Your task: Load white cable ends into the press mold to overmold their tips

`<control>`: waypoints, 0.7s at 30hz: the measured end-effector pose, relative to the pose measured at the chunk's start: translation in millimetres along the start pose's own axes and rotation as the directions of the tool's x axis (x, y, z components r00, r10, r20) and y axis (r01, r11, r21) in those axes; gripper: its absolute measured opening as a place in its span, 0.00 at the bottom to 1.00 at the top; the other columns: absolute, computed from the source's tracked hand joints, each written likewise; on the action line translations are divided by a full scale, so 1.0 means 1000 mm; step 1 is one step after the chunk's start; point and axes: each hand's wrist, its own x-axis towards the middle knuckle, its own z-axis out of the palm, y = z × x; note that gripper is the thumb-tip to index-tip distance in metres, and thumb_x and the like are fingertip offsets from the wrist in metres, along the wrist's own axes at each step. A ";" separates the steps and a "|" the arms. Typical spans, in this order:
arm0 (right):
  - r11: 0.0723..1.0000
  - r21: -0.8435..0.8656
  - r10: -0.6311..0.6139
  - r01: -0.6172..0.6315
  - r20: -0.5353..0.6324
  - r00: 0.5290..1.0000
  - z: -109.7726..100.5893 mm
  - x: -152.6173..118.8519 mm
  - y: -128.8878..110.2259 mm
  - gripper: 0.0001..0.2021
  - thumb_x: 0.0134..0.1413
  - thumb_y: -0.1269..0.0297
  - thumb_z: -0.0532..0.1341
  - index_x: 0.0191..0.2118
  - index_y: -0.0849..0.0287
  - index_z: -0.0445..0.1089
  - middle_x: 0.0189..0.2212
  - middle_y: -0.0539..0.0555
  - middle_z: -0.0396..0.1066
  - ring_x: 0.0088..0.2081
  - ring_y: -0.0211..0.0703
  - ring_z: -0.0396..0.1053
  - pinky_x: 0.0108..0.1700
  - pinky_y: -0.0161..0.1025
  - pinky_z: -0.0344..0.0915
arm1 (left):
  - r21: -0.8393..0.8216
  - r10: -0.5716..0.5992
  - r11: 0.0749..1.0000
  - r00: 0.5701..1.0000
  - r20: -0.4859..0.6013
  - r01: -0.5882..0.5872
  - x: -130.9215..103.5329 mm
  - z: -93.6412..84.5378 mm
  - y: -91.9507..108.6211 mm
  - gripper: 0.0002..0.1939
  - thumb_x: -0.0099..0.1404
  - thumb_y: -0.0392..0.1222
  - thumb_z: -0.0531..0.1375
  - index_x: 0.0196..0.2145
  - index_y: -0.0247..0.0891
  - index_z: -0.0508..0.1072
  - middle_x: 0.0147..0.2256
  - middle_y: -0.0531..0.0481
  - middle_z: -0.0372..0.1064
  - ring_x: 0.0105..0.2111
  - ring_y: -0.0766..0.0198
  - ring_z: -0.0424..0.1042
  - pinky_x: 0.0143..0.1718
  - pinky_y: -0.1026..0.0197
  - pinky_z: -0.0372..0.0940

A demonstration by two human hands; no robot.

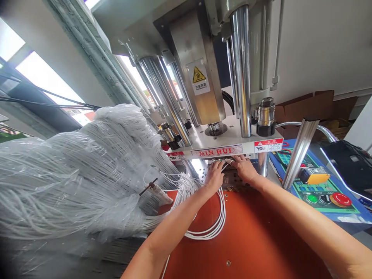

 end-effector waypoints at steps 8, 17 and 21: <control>0.993 -0.113 0.053 -0.039 0.126 0.991 -0.014 0.015 0.000 0.34 0.54 0.82 0.49 0.65 0.50 0.63 0.53 0.60 0.72 0.52 0.52 0.68 0.50 0.43 0.67 | -0.049 -0.025 0.999 0.998 -0.054 0.022 -0.005 -0.017 0.004 0.14 0.63 0.34 0.62 0.47 0.35 0.71 0.47 0.42 0.68 0.51 0.51 0.64 0.55 0.48 0.65; 0.982 -0.189 0.024 0.014 0.197 0.980 -0.003 0.026 -0.019 0.30 0.59 0.78 0.50 0.63 0.47 0.65 0.52 0.64 0.70 0.48 0.58 0.70 0.43 0.53 0.69 | -0.352 -0.174 0.924 0.984 -0.038 0.149 -0.075 -0.082 0.013 0.16 0.63 0.33 0.61 0.49 0.41 0.69 0.48 0.45 0.71 0.52 0.55 0.68 0.57 0.48 0.66; 0.984 -0.177 0.029 0.003 0.175 0.984 -0.011 0.032 -0.018 0.27 0.58 0.79 0.51 0.59 0.49 0.69 0.51 0.62 0.72 0.46 0.54 0.71 0.44 0.50 0.69 | -0.486 -0.204 0.853 0.979 0.027 0.191 -0.120 -0.115 0.043 0.17 0.65 0.35 0.60 0.51 0.46 0.70 0.49 0.49 0.72 0.50 0.59 0.70 0.52 0.54 0.70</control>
